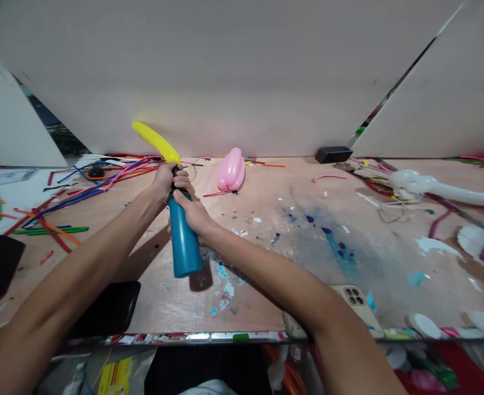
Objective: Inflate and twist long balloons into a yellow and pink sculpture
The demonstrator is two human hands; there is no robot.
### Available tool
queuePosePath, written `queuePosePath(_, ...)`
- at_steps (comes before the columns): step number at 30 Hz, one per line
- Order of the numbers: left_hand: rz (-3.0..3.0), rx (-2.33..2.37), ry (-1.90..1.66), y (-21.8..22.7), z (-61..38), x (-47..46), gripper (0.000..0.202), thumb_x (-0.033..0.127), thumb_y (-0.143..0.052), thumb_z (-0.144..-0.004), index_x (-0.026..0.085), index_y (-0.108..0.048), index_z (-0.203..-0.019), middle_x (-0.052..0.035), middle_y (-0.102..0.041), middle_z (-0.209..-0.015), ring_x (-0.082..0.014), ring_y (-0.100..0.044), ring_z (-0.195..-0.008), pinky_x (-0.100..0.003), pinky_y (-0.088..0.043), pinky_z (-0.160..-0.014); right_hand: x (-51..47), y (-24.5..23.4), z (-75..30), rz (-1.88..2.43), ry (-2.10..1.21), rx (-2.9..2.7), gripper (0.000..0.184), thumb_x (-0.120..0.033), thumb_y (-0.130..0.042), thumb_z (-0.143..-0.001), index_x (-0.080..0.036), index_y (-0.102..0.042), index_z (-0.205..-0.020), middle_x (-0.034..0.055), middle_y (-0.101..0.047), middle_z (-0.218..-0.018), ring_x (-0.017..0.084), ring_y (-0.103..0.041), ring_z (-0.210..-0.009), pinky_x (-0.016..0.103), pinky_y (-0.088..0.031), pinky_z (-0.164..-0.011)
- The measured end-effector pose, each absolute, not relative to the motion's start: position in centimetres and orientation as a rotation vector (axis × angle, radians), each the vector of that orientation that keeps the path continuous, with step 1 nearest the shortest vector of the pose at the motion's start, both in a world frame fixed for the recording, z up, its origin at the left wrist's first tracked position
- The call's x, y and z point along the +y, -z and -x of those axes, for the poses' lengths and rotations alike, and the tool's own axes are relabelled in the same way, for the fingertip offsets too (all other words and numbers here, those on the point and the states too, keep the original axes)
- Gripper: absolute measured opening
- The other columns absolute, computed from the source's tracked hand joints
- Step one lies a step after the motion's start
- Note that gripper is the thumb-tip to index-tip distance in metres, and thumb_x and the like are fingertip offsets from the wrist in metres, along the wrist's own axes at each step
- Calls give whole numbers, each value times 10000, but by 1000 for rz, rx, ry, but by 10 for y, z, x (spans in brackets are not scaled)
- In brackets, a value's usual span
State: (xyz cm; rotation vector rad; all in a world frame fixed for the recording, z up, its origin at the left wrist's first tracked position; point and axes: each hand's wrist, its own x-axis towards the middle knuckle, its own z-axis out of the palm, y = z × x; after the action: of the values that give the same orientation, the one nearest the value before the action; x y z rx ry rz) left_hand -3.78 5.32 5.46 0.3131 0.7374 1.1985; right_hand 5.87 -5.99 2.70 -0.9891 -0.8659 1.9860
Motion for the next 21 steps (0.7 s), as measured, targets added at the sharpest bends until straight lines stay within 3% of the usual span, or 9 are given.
queuePosePath(4, -272, 729, -1179, -65, 54, 65, 169, 136, -431, -801, 201, -355, -665, 83, -289, -462, -42, -262, -248, -137, -192, -240, -76, -33, -56, 1030, -1990, -859, 432, -536, -421, -962, -167, -538, -767, 23, -582, -574, 141, -598, -482, 249, -517, -466)
queuePosePath(13, -331, 542, -1204, -95, 55, 61, 230, 181, -363, -908, 178, -381, -678, 32, -429, -515, -19, -387, -323, -89, -308, -315, -60, -70, -73, 866, -2047, -953, 376, -529, -430, -961, -177, -551, -905, 13, -605, -628, 142, -590, -488, 258, -516, -450)
queuePosePath(21, -353, 711, -1238, -97, 31, 77, 227, 192, -418, -855, 198, -360, -636, 80, -293, -416, -41, -257, -256, -134, -200, -256, -81, -54, -78, 946, -1968, -850, 425, -548, -400, -965, -172, -539, -823, 19, -585, -603, 128, -574, -481, 244, -509, -465)
